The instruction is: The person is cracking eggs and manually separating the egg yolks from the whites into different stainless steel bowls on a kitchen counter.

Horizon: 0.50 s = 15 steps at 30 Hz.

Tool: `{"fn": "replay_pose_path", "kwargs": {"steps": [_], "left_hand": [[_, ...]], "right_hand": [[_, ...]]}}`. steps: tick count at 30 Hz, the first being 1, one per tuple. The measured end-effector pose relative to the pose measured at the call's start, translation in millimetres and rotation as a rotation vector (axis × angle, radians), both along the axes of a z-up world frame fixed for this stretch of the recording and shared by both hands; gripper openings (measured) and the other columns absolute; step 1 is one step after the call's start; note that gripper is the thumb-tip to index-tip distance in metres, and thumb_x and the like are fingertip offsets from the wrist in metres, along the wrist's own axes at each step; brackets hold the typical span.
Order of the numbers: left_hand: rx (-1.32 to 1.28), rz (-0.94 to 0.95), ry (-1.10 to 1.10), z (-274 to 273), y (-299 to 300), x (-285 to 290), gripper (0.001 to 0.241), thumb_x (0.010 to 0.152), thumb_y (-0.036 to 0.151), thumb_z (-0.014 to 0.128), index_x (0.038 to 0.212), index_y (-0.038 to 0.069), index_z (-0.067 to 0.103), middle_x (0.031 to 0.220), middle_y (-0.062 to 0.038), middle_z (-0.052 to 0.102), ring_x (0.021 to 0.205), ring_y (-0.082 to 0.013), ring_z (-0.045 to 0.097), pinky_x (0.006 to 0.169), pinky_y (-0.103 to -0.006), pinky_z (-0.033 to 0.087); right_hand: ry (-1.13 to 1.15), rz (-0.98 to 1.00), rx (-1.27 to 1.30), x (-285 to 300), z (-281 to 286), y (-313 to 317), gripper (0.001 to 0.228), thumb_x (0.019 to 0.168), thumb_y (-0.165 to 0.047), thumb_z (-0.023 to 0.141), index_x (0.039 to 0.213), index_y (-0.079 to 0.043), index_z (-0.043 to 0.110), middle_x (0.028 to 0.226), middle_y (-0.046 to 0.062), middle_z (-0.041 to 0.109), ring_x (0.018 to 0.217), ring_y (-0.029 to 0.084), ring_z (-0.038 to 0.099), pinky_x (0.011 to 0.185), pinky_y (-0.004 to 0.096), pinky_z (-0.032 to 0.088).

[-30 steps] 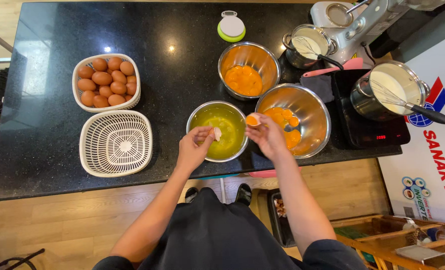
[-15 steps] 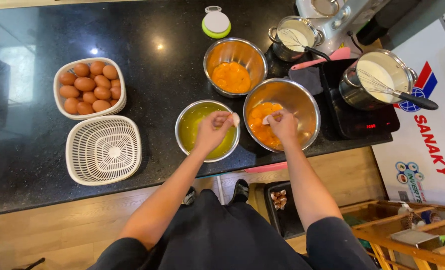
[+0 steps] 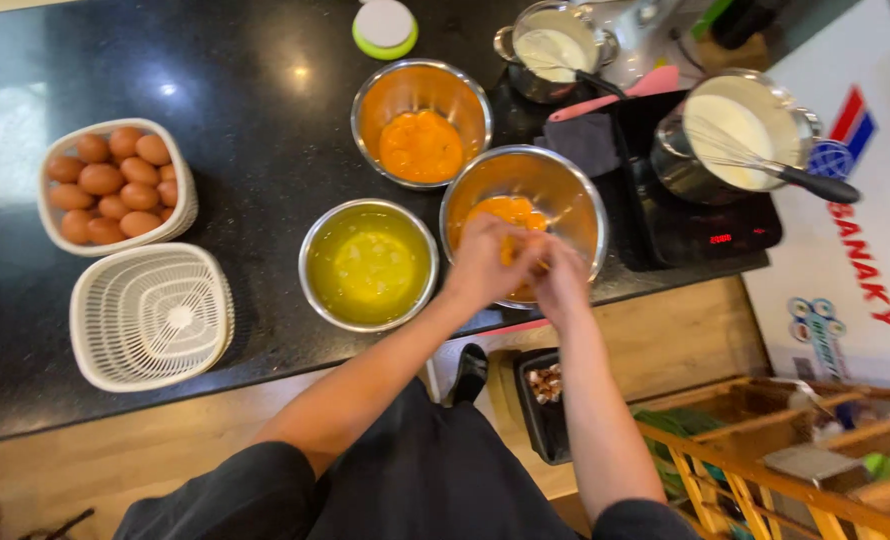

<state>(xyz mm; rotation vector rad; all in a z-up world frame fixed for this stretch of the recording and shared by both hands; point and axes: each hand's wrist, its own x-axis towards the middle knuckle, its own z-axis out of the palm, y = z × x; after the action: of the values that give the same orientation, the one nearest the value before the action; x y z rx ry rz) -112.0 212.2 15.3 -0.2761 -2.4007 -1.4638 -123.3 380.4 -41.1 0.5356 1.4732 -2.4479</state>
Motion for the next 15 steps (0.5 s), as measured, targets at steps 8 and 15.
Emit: {"fn": "replay_pose_path", "kwargs": {"steps": [8, 15], "left_hand": [[0.165, -0.19, -0.05, 47.7, -42.6, 23.0, 0.042, 0.09, 0.035, 0.078, 0.121, 0.007, 0.071, 0.114, -0.015, 0.068, 0.103, -0.0277, 0.067, 0.093, -0.038, 0.055], [-0.153, 0.626, 0.028, -4.5, -285.6, -2.8, 0.019, 0.086, 0.018, 0.081, 0.098, 0.004, 0.075, 0.094, -0.014, 0.072, 0.085, -0.0265, 0.071, 0.077, -0.0387, 0.058]], "right_hand": [[0.066, -0.112, -0.277, 83.6, -64.8, 158.6, 0.012, 0.108, -0.02, 0.068, 0.111, -0.01, 0.063, 0.112, 0.004, 0.065, 0.106, 0.021, 0.063, 0.104, 0.04, 0.052], [-0.076, -0.195, 0.04, 110.2, -112.2, 224.9, 0.023, 0.108, -0.027, 0.057, 0.116, -0.006, 0.061, 0.122, 0.01, 0.067, 0.116, 0.025, 0.068, 0.1, 0.043, 0.058]]}}
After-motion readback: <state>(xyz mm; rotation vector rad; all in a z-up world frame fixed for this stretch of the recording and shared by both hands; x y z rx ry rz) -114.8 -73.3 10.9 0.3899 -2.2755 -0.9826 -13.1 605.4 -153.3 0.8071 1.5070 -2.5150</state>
